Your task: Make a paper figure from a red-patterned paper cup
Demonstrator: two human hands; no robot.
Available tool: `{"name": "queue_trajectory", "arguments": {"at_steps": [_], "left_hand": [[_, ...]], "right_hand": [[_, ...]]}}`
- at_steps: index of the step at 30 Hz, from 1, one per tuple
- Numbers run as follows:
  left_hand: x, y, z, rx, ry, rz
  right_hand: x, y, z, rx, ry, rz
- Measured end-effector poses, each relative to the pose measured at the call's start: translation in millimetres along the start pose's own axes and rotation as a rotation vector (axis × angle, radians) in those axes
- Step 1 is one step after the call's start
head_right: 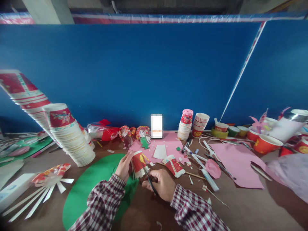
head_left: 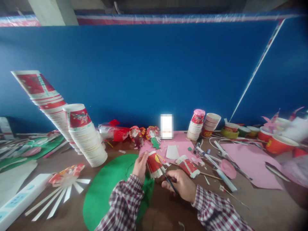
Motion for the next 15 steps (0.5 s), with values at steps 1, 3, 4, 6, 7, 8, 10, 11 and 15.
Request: {"name": "queue_trajectory", "arguments": {"at_steps": [1,3,4,6,7,8,10,11,15], "left_hand": [[0.3,0.3,-0.9,-0.003,0.0,0.0],[0.8,0.9,-2.4,0.01,-0.01,0.0],[0.9,1.2,-2.8,0.017,-0.019,0.0],[1.2,2.0,-3.2,0.021,-0.035,0.001],[1.3,2.3,-3.3,0.017,-0.041,0.002],[1.4,2.6,-3.3,0.014,-0.045,0.002],[1.4,3.1,-3.5,0.008,-0.047,0.001],[1.5,3.2,-3.6,0.005,-0.046,0.001],[1.4,3.6,-3.5,-0.003,-0.041,-0.001]], "right_hand": [[0.0,-0.1,0.2,0.005,-0.007,0.003],[-0.8,-0.2,0.7,0.006,-0.011,0.007],[-1.5,-0.4,1.0,0.007,-0.009,0.008],[-3.1,-0.7,1.5,0.006,0.002,0.009],[-3.9,-0.9,1.7,0.001,0.012,0.009],[-4.6,-1.1,2.0,-0.005,0.022,0.009],[-5.7,-1.4,2.2,-0.015,0.039,0.008],[-6.0,-1.4,2.2,-0.017,0.042,0.008],[-5.7,-1.4,1.2,-0.011,0.027,0.012]]}}
Point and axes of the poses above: each hand's wrist, its own y-axis away from the middle knuckle, its own z-axis out of the back of the hand, x = y × z, the point moved 2 cm from there along -y, towards the middle knuckle, and after that the axes turned 8 degrees about x, right-handed, at the moved point
